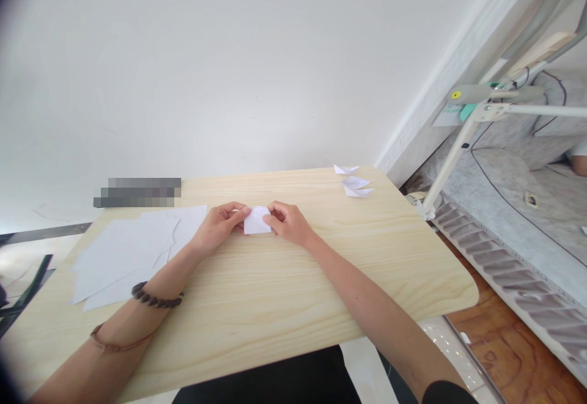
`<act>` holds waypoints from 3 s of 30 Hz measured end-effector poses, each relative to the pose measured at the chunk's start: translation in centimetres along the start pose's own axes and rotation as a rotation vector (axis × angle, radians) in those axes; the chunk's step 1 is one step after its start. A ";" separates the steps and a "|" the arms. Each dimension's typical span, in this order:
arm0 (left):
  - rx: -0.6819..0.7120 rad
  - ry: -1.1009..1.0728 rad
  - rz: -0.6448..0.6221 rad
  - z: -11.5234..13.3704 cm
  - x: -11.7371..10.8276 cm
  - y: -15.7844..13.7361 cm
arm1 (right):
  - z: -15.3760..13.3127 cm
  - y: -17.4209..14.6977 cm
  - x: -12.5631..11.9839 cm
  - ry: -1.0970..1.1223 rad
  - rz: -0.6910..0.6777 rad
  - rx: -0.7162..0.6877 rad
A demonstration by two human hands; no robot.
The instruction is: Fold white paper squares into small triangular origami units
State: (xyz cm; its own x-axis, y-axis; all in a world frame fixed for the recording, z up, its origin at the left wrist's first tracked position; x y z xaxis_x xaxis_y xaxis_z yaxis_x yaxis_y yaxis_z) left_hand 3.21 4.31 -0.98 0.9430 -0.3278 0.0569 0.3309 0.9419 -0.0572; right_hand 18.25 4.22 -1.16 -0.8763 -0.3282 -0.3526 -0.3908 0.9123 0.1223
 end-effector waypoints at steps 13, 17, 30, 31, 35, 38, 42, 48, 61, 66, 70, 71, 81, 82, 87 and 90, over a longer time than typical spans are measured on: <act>0.014 0.041 -0.072 0.1 0.4 -0.2 | 0.3 -0.1 0.4 0.097 -0.071 0.059; 0.022 0.045 -0.067 0.4 0.3 -0.2 | 0.0 -0.2 0.5 0.108 -0.122 0.018; 0.064 0.071 -0.070 0.4 0.0 -0.1 | -0.7 -0.3 0.6 -0.074 -0.048 -0.032; 0.065 0.081 -0.070 0.4 -0.1 -0.1 | -0.7 -0.3 0.6 -0.075 -0.046 -0.036; 0.057 0.101 -0.080 0.5 -0.1 -0.2 | -0.9 -0.4 0.6 -0.070 -0.070 -0.052; 0.055 0.100 -0.097 0.5 0.1 -0.2 | -0.7 -0.4 0.7 -0.071 -0.075 -0.045; 0.070 0.090 -0.085 0.8 0.2 -0.3 | -0.6 -0.4 0.8 -0.091 -0.085 -0.039; 0.024 0.118 -0.092 0.7 0.1 -0.3 | -0.8 -0.5 0.6 -0.107 -0.105 -0.046; 0.068 0.131 -0.054 0.4 -0.3 -0.1 | -0.5 -0.3 0.0 -0.134 0.020 -0.028; 0.096 0.172 -0.045 0.6 -0.4 0.0 | -0.6 -0.2 0.0 -0.203 0.048 -0.075; 0.126 0.243 -0.002 0.6 -0.6 0.0 | -0.7 -0.1 -0.5 -0.179 0.133 -0.117; 0.127 0.252 -0.001 0.5 -0.6 0.0 | -0.7 0.0 -0.6 -0.181 0.150 -0.116; 0.273 0.609 0.185 1.2 -1.4 0.0 | -0.3 0.0 -1.3 -0.245 0.199 -0.176; 0.286 0.640 0.179 1.3 -1.4 0.0 | -0.4 0.0 -1.3 -0.282 0.196 -0.198; 0.289 0.703 0.174 1.4 -1.5 -0.1 | -0.7 0.0 -1.7 -0.417 0.227 -0.247; 0.215 0.643 0.170 1.2 -1.5 -0.2 | -0.4 0.0 -1.7 -0.358 0.222 -0.187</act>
State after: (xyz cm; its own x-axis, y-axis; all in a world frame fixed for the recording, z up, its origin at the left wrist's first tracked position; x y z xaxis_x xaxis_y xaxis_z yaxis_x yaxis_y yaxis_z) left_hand 1.74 4.70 0.13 0.8367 -0.0904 -0.5402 0.2254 0.9558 0.1891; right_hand 19.60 4.66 -0.21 -0.8052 0.0054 -0.5930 -0.2774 0.8804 0.3846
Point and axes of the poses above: each hand's wrist, its own y-axis towards the middle knuckle, its own x-axis out of the palm, z = x × y, the point moved 5 cm from there along y, towards the middle knuckle, and after that the axes turned 4 degrees about -y, right-handed, at the moved point
